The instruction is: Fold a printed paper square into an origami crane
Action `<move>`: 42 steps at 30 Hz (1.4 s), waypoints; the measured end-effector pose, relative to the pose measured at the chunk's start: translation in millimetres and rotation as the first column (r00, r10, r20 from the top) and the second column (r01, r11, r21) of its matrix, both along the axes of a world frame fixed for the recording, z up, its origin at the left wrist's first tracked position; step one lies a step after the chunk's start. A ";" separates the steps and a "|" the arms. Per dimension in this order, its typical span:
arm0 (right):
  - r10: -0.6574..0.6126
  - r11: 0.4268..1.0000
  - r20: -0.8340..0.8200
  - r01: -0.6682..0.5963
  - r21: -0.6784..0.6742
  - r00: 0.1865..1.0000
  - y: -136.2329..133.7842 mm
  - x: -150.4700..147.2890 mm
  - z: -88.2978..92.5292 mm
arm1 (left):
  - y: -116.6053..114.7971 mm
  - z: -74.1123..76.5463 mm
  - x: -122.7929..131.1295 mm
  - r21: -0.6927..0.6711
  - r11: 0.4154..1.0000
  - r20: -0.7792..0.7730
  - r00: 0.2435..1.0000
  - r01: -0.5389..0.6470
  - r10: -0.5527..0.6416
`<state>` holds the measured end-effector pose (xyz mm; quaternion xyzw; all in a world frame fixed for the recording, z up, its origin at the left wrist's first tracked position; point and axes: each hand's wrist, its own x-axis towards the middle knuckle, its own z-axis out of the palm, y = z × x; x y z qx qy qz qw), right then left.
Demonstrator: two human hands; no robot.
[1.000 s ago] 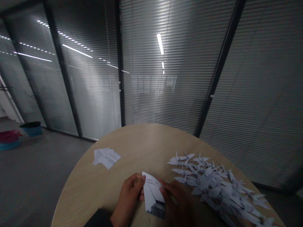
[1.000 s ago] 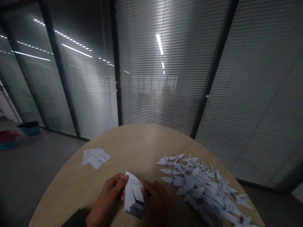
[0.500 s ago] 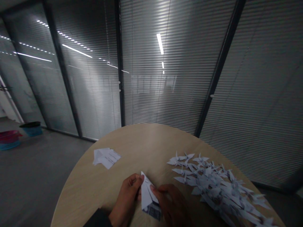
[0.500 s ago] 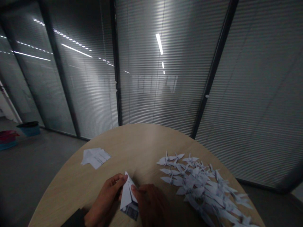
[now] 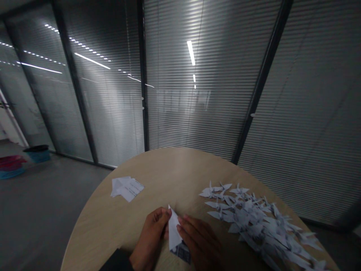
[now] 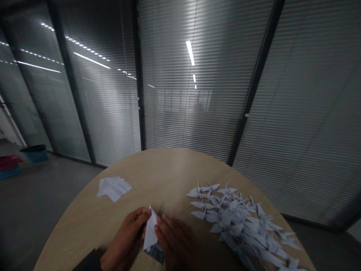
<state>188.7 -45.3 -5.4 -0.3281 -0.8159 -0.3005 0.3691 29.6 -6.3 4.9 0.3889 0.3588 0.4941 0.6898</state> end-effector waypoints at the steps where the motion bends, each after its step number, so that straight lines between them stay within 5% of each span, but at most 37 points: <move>1: -0.001 1.000 0.004 0.001 0.004 1.000 0.3 0.0 -0.2 | -0.6 1.5 0.1 -0.004 1.000 0.001 1.000 -0.003 0.003; 25: 0.034 0.999 0.082 -0.034 -0.003 0.996 1.0 4.6 2.2 | 3.6 5.1 -4.0 -0.027 0.999 -0.050 0.998 0.041 -0.043; 31: 0.065 0.998 0.031 -0.065 -0.006 0.997 2.6 2.2 -1.7 | 8.6 -1.9 -6.4 -0.021 0.999 -0.063 0.998 0.028 -0.029; 34: 0.114 0.986 -0.141 -0.130 -0.108 0.983 2.2 0.8 -10.1 | 8.5 -3.4 -6.7 0.002 1.000 -0.065 0.998 0.010 -0.010; 37: 0.009 0.885 -0.471 -0.226 -0.407 0.882 3.2 0.2 -19.9 | 7.4 -2.9 -4.7 0.036 0.999 -0.104 0.994 -0.014 0.018; 39: -0.213 0.700 -0.656 -0.356 -0.620 0.724 5.6 -0.8 -24.2 | 5.9 -1.4 -2.1 0.070 0.997 -0.155 0.987 -0.026 0.037; 40: -0.324 0.609 -0.713 -0.440 -0.660 0.622 7.1 -1.7 -25.5 | 4.9 -0.5 -0.6 0.084 0.996 -0.179 0.983 -0.023 0.038; 42: -0.433 0.447 -0.722 -0.567 -0.692 0.540 9.7 -4.1 -26.4 | 2.4 1.4 1.8 0.101 0.995 -0.217 0.976 -0.009 0.031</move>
